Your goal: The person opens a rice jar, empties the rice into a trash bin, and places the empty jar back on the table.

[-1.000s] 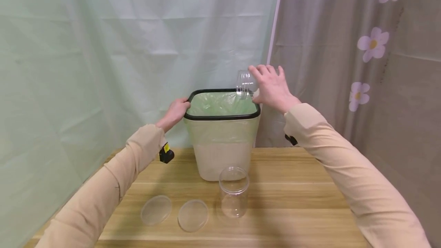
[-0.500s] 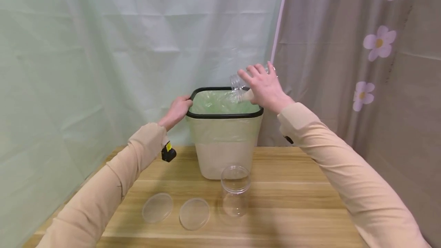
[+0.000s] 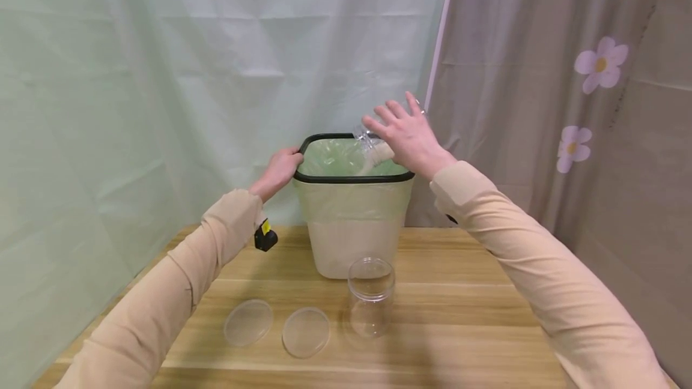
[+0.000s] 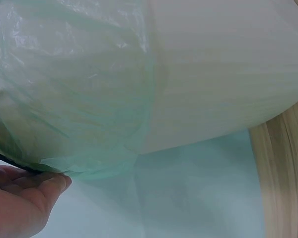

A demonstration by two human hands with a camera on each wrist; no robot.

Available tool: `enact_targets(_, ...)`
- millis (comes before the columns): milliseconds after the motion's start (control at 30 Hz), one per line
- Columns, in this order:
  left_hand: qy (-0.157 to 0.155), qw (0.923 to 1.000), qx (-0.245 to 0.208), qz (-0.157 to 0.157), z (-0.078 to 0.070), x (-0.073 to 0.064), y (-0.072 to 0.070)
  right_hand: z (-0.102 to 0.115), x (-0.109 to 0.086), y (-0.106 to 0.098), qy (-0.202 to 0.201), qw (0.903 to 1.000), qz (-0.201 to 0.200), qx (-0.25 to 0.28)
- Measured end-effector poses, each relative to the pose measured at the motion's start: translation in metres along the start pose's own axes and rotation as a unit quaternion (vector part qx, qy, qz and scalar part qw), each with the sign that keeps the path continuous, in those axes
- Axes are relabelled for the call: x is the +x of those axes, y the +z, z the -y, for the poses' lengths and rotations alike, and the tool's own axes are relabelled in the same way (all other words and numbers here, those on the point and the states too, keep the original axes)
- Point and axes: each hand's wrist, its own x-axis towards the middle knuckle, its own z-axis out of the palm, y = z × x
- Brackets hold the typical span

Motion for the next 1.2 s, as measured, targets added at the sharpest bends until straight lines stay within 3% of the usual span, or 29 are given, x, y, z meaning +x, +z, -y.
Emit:
enact_targets(333,0.001,1.0,0.007,-0.001,0.001,0.0,0.0,0.005,0.006,-0.004,-0.066,0.9973,-0.002,-0.032)
enact_targets(533,-0.002,1.0,0.003,0.002,0.0,0.0,0.002,0.011,0.009,-0.007,-0.1,0.9894,0.048,-0.094)
enact_targets(700,-0.006,0.9998,-0.014,0.012,-0.001,0.0,0.004,0.014,0.012,-0.01,-0.137,0.9735,0.084,-0.162)
enact_targets(900,0.005,0.9999,0.016,-0.002,-0.002,0.003,0.004,0.015,0.015,-0.011,-0.194,0.9446,0.111,-0.24)
enact_targets(1200,0.004,0.9999,0.014,0.002,-0.003,0.001,0.005,0.017,0.015,-0.005,-0.259,0.9082,0.092,-0.315)
